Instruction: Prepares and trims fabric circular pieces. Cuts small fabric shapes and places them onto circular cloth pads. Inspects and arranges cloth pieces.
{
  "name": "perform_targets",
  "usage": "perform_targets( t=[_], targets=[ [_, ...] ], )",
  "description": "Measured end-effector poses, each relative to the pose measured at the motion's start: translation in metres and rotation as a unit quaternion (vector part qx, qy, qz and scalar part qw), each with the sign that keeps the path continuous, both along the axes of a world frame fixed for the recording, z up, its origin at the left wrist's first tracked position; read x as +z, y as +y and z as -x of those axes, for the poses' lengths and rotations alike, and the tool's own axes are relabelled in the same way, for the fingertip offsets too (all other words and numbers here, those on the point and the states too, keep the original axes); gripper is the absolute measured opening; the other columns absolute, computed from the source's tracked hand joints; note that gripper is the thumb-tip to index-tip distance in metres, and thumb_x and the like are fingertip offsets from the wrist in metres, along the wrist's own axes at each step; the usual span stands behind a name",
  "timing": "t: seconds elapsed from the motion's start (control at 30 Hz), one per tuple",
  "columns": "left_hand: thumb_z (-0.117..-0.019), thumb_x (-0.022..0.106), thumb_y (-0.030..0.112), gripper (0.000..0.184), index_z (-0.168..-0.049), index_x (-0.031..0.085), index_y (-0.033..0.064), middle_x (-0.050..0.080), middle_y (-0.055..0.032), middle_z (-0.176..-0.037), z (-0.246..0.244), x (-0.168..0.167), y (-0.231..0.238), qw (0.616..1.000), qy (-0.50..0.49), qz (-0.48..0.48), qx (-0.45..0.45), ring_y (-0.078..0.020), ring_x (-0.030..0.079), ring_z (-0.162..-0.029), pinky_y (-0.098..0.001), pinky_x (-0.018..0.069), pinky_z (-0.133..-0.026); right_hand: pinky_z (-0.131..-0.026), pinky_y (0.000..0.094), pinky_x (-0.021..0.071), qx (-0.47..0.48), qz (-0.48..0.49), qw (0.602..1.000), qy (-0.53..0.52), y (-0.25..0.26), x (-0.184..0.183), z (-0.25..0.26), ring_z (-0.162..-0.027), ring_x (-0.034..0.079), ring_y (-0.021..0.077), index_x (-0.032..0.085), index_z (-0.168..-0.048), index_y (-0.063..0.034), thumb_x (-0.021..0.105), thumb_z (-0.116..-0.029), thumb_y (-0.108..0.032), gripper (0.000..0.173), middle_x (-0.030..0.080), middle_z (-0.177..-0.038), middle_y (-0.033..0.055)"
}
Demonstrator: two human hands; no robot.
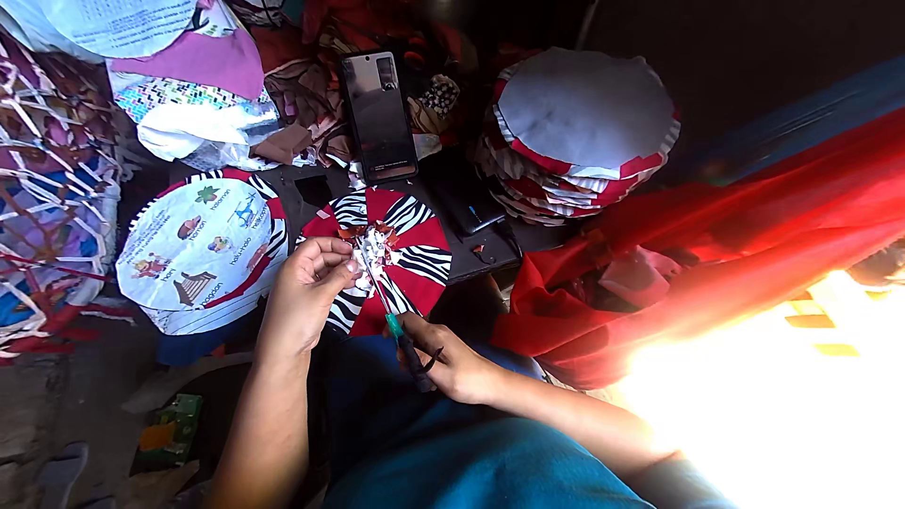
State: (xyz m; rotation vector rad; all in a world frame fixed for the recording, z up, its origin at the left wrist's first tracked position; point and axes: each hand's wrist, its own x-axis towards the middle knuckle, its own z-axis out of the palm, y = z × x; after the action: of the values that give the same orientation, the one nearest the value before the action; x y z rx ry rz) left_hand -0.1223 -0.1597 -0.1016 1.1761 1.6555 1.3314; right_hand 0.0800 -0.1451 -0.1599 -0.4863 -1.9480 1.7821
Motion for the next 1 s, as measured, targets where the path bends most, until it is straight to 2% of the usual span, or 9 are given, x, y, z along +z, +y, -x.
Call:
perform_targets(
  t=[0.17,0.27,0.4,0.53,0.63,0.73,0.83,1.0],
  targets=[
    [-0.0877,0.065,-0.012,0.028,-0.107,0.058,0.0056,0.067,0.0027,-0.088,0.0,0.0,0.0,1.0,-0.006,0.0,-0.003,-0.004,0.067,-0.073,-0.022,0.0594,-0.071,-0.067,0.0217,0.0491,-0.025,-0.029,0.999,-0.019,-0.001,0.002,0.001,-0.072,0.058,0.0048,0.056,-0.122,0.0063,0.049,-0.1017,-0.023,0.036,0.061,-0.085,0.0058],
    [-0.086,0.066,-0.015,0.03,-0.105,0.055,0.0065,0.067,0.0029,-0.086,0.001,0.002,0.001,1.0,-0.01,-0.004,0.002,-0.0041,0.068,-0.072,-0.0222,0.06,-0.071,-0.064,0.0194,0.0485,-0.049,-0.031,0.998,0.008,-0.003,-0.001,0.002,-0.068,0.057,0.0024,0.058,-0.12,0.0068,0.05,-0.101,-0.022,0.035,0.06,-0.081,0.0037],
    [-0.0861,0.066,-0.014,0.022,-0.097,0.064,0.0048,0.069,0.0029,-0.082,0.0,0.003,0.0,1.0,-0.007,-0.012,0.0,-0.004,0.069,-0.072,-0.0217,0.0608,-0.072,-0.061,0.0162,0.0446,-0.081,-0.034,0.995,0.04,-0.005,-0.005,0.003,-0.065,0.052,-0.0002,0.06,-0.115,0.008,0.052,-0.1005,-0.017,0.03,0.057,-0.077,0.0014],
    [-0.0853,0.068,-0.013,0.021,-0.1,0.068,0.0022,0.071,0.0011,-0.086,0.001,0.002,-0.001,1.0,0.006,0.0,0.003,-0.0043,0.07,-0.076,-0.0216,0.06,-0.075,-0.061,0.0164,0.0432,-0.102,-0.056,0.993,0.032,-0.006,-0.008,0.003,-0.065,0.051,0.0002,0.062,-0.112,0.0081,0.053,-0.0989,-0.014,0.027,0.058,-0.075,0.0023],
    [-0.0856,0.069,-0.012,0.019,-0.099,0.068,0.0022,0.072,0.0018,-0.084,0.001,0.001,-0.001,1.0,0.019,0.008,0.013,-0.0033,0.069,-0.074,-0.0206,0.0594,-0.074,-0.059,0.0185,0.0418,-0.116,-0.082,0.99,0.014,-0.007,-0.01,0.003,-0.061,0.049,0.0032,0.063,-0.109,0.0092,0.056,-0.0973,-0.012,0.026,0.056,-0.07,0.0034],
    [-0.0876,0.068,-0.01,0.016,-0.097,0.069,0.0023,0.072,0.0022,-0.081,0.002,-0.001,0.0,0.999,0.025,0.012,0.019,-0.0027,0.069,-0.072,-0.0206,0.0592,-0.073,-0.058,0.0174,0.0397,-0.102,-0.051,0.993,0.01,-0.007,-0.011,0.001,-0.06,0.047,0.0017,0.062,-0.108,0.0085,0.054,-0.0974,-0.011,0.023,0.052,-0.07,0.0008],
    [-0.0899,0.067,-0.008,0.013,-0.097,0.069,0.0026,0.07,0.003,-0.081,0.002,-0.003,-0.001,0.999,0.046,0.014,0.011,-0.0014,0.067,-0.071,-0.0191,0.0582,-0.071,-0.061,0.0171,0.0473,-0.049,0.009,0.998,0.03,-0.006,-0.01,-0.002,-0.065,0.055,0.0005,0.06,-0.112,0.007,0.049,-0.0992,-0.014,0.027,0.057,-0.078,0.0004],
    [-0.0877,0.068,-0.008,0.014,-0.095,0.068,0.0039,0.068,0.0036,-0.081,0.003,-0.003,-0.002,0.997,0.068,0.016,-0.017,0.0001,0.065,-0.072,-0.0171,0.0558,-0.07,-0.061,0.0145,0.0453,-0.039,0.025,0.997,0.053,-0.004,-0.009,-0.002,-0.065,0.053,-0.0029,0.058,-0.113,0.0044,0.046,-0.1004,-0.018,0.028,0.055,-0.078,-0.0031]
  ],
)
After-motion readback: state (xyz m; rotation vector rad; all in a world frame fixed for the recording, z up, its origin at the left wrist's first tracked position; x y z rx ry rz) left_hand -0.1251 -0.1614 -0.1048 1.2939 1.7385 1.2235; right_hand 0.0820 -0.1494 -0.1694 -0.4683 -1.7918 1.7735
